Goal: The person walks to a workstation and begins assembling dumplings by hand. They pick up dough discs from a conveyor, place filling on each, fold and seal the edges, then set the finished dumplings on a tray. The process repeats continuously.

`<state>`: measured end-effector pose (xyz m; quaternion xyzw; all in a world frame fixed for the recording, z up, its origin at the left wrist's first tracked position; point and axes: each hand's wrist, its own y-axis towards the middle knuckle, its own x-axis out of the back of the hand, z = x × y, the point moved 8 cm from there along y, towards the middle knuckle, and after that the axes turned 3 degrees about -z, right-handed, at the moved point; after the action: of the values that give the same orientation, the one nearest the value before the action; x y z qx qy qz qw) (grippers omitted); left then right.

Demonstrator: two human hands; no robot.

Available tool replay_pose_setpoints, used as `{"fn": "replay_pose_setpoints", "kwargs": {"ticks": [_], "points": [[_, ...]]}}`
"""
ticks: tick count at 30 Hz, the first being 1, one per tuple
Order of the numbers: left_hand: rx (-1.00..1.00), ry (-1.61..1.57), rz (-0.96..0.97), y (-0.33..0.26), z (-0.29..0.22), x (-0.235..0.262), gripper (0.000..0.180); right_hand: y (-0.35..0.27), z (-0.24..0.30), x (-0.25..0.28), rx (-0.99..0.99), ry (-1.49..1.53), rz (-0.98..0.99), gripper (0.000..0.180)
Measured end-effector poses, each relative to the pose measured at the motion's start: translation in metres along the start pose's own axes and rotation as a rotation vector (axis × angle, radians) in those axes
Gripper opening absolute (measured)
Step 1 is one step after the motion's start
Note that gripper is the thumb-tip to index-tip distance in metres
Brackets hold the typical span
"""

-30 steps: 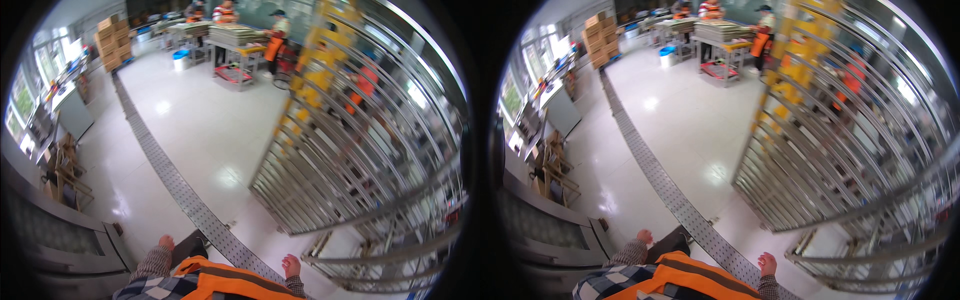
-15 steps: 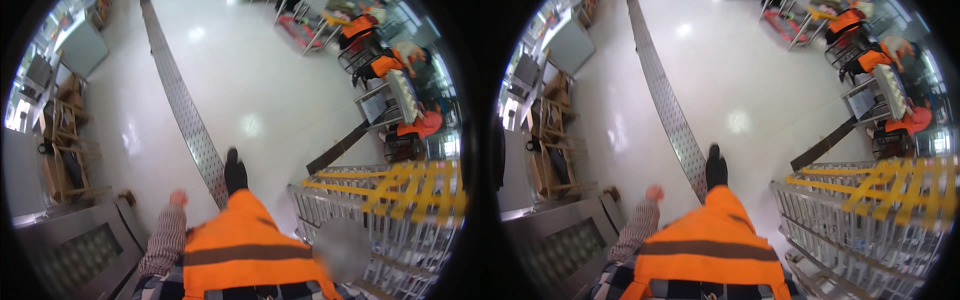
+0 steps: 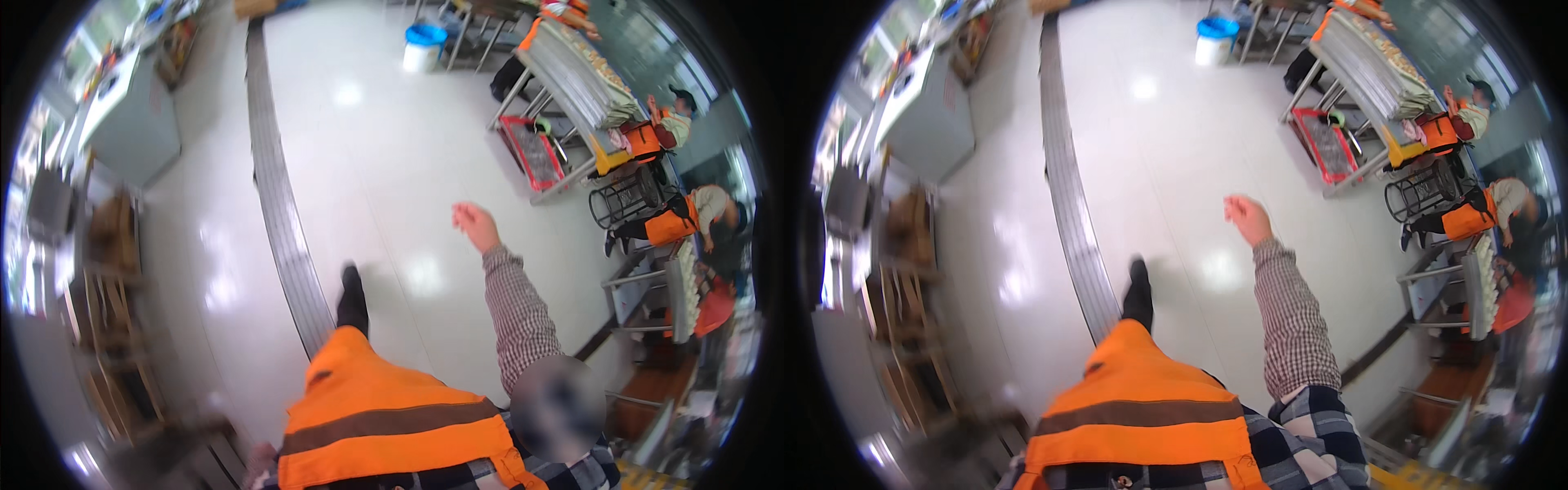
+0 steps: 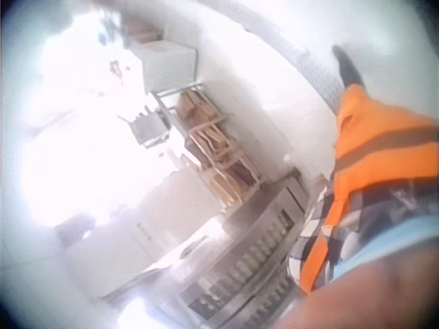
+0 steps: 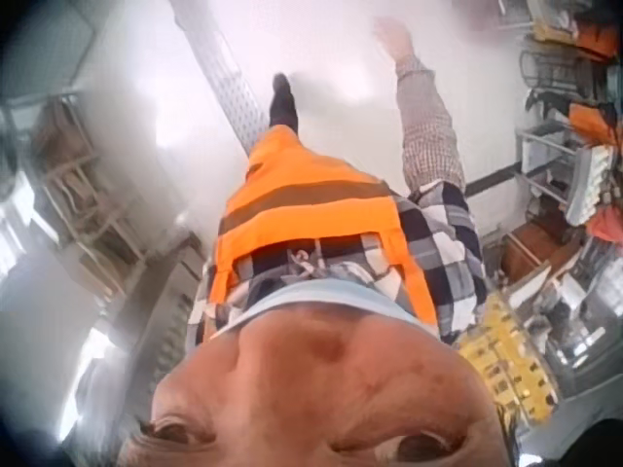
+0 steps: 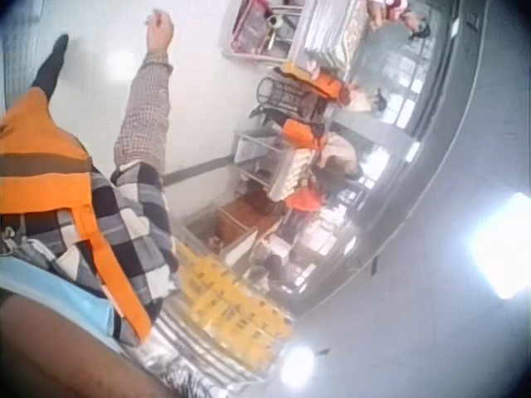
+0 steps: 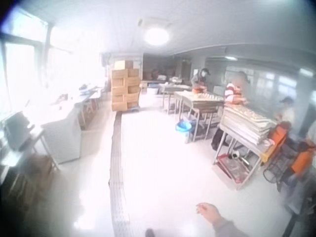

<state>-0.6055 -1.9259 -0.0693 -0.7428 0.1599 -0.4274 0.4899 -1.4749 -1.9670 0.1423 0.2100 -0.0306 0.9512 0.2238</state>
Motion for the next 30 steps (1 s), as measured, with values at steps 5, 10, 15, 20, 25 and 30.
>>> {"fn": "replay_pose_setpoints", "kwargs": {"ticks": [5,10,15,20,25,30], "points": [[-0.184,-0.102,0.087,0.099,-0.364,0.039,0.026,-0.017,-0.149,0.012,-0.827,-0.323,-0.137,0.017],[-0.867,-0.538,0.280,0.089,-0.833,0.104,0.030,-0.052,-0.253,0.009,-1.246,-0.481,0.420,0.019],[-0.933,-0.609,0.019,0.100,-1.146,0.157,0.027,0.191,-0.324,0.048,-1.275,-0.493,0.372,0.023],[-0.601,-0.216,0.045,0.167,-1.306,0.143,0.025,0.698,-0.284,0.111,-0.650,-0.736,0.287,0.028],[-0.445,-0.104,0.050,0.270,-1.479,0.160,0.025,1.235,-0.124,0.222,-0.014,-0.333,-0.445,0.023],[-0.362,0.041,0.034,0.387,-1.667,0.228,0.027,1.449,-0.151,0.240,0.033,0.208,-0.366,0.019]]}}
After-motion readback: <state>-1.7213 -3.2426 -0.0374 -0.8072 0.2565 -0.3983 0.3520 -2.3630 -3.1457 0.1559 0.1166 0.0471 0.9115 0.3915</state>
